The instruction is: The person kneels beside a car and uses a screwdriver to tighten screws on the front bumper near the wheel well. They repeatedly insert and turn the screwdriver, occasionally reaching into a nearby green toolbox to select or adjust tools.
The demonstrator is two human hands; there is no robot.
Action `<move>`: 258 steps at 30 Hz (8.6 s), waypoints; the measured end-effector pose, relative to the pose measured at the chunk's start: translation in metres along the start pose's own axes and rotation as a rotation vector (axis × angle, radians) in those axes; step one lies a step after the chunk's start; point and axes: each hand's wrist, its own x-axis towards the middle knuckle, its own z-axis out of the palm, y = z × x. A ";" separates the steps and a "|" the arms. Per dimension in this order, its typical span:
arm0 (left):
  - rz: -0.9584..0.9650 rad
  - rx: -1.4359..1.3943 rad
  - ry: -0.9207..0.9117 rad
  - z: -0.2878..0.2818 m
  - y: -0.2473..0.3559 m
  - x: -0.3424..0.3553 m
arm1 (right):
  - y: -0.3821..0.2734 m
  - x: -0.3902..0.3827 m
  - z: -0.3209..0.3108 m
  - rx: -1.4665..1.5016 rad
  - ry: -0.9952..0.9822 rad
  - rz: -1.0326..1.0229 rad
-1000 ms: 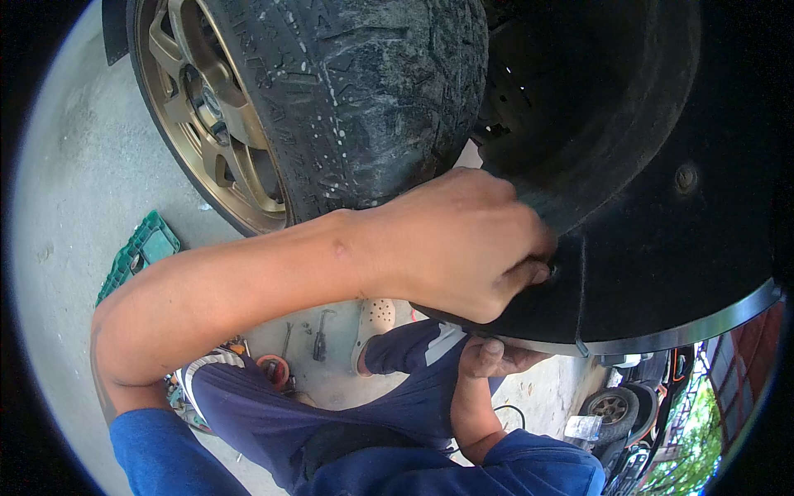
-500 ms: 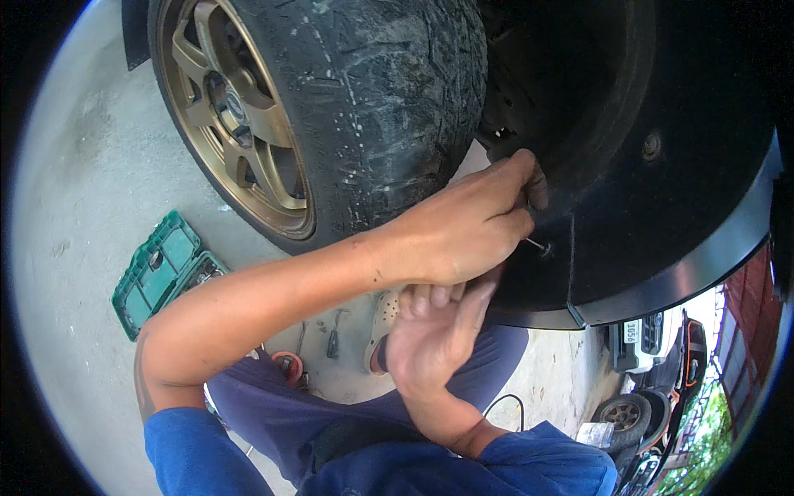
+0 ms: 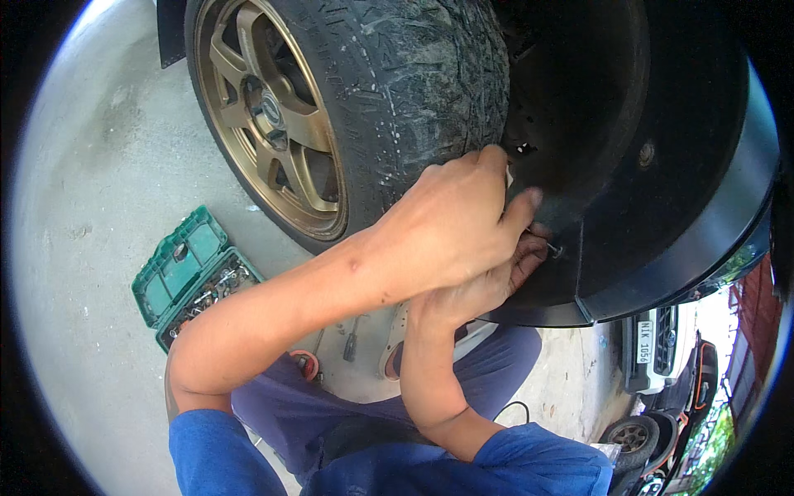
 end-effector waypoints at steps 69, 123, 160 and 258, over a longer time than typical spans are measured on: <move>0.320 -0.202 0.195 0.010 -0.023 -0.009 | 0.001 0.007 0.000 0.121 -0.147 -0.087; -0.038 0.437 0.226 0.107 -0.089 -0.092 | 0.030 -0.042 -0.118 -0.166 -0.043 0.590; 0.730 1.204 -0.600 0.064 -0.058 -0.018 | 0.059 -0.034 -0.122 0.140 0.200 0.635; 0.179 -0.382 0.278 0.181 -0.150 -0.071 | -0.050 0.010 -0.223 -0.130 -0.015 0.653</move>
